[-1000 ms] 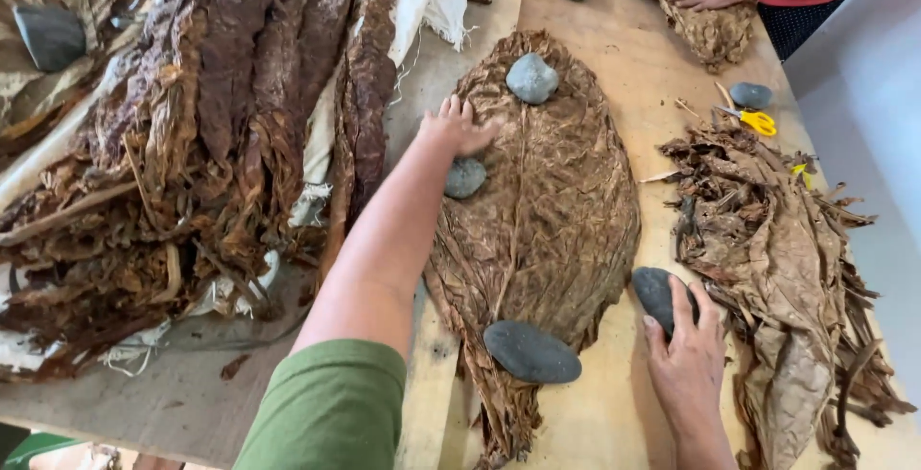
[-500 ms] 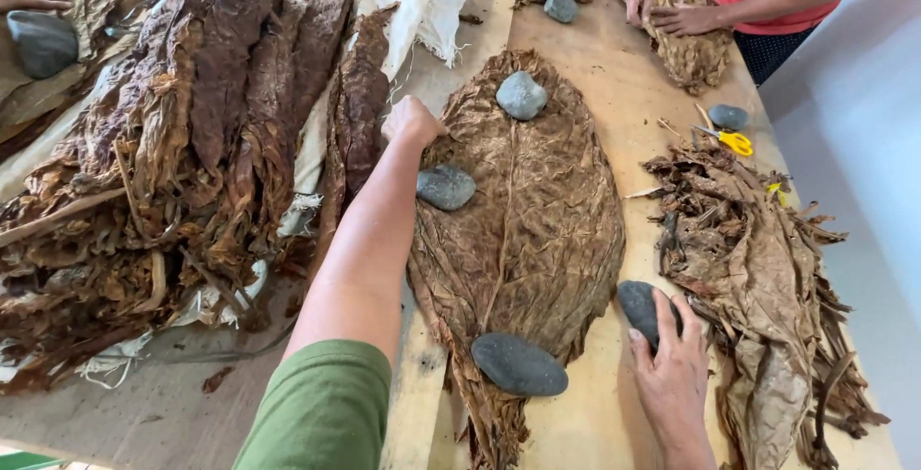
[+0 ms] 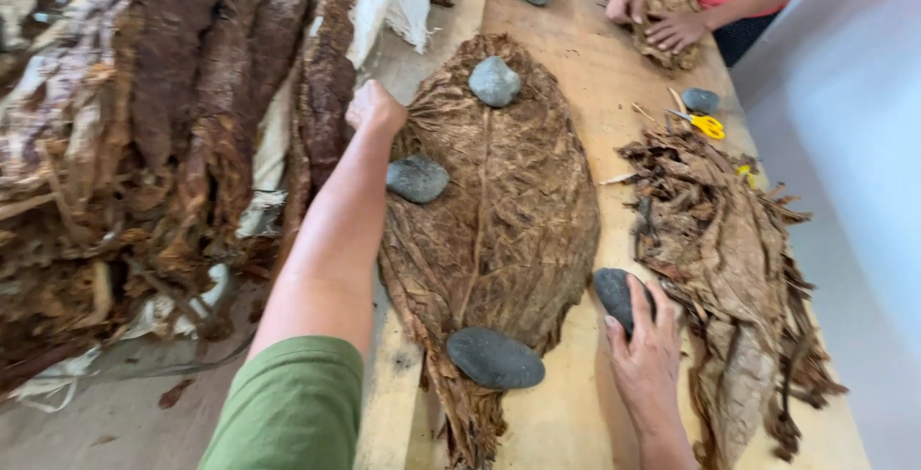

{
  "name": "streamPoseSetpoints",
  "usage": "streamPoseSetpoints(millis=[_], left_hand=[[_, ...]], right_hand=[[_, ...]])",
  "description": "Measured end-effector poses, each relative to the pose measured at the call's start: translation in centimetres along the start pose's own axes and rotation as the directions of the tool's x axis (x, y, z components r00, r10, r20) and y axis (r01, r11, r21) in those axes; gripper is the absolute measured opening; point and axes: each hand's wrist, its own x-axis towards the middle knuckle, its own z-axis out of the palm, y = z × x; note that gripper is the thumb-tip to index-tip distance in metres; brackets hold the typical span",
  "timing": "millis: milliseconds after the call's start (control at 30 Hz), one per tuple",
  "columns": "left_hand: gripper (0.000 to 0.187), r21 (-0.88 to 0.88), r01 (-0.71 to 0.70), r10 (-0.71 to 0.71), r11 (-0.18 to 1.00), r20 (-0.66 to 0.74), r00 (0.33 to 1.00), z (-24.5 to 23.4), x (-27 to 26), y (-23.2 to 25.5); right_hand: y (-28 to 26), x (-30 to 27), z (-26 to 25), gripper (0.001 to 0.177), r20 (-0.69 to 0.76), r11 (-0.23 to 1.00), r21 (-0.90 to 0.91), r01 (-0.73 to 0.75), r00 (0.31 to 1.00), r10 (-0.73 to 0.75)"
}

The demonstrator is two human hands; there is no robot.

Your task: The person presses and smooths a large dried leaf on a wooden table using smooth stones as weights. They adjust the leaf's position and place additional stones to hold it flat while other workers perform similar tasks nearby.

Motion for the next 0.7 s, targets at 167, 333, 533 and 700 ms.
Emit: streamPoseSetpoints(millis=[167, 333, 533, 700], left_hand=[[0.019, 0.097, -0.187, 0.193, 0.978, -0.058, 0.979, -0.2, -2.5, 1.2], [0.041, 0.394, -0.474, 0.483, 0.787, 0.083, 0.872, 0.2, -5.8, 0.8], [0.046, 0.048, -0.414, 0.416, 0.909, -0.073, 0.906, -2.0, -8.3, -1.7], [0.029, -0.219, -0.467, 0.357, 0.857, -0.403, 0.843, 1.6, -9.1, -6.8]], right_hand=[[-0.4, -0.1, -0.4, 0.069, 0.027, 0.999, 0.020, -0.041, 0.999, 0.041], [0.0, -0.3, -0.3, 0.071, 0.059, 0.994, 0.084, -0.071, 0.996, 0.066], [0.1, 0.3, 0.1, 0.058, -0.149, 1.000, 0.016, 0.012, 0.989, -0.010], [-2.7, 5.9, 0.7, 0.061, -0.234, 0.993, 0.097, 0.065, 0.971, -0.041]])
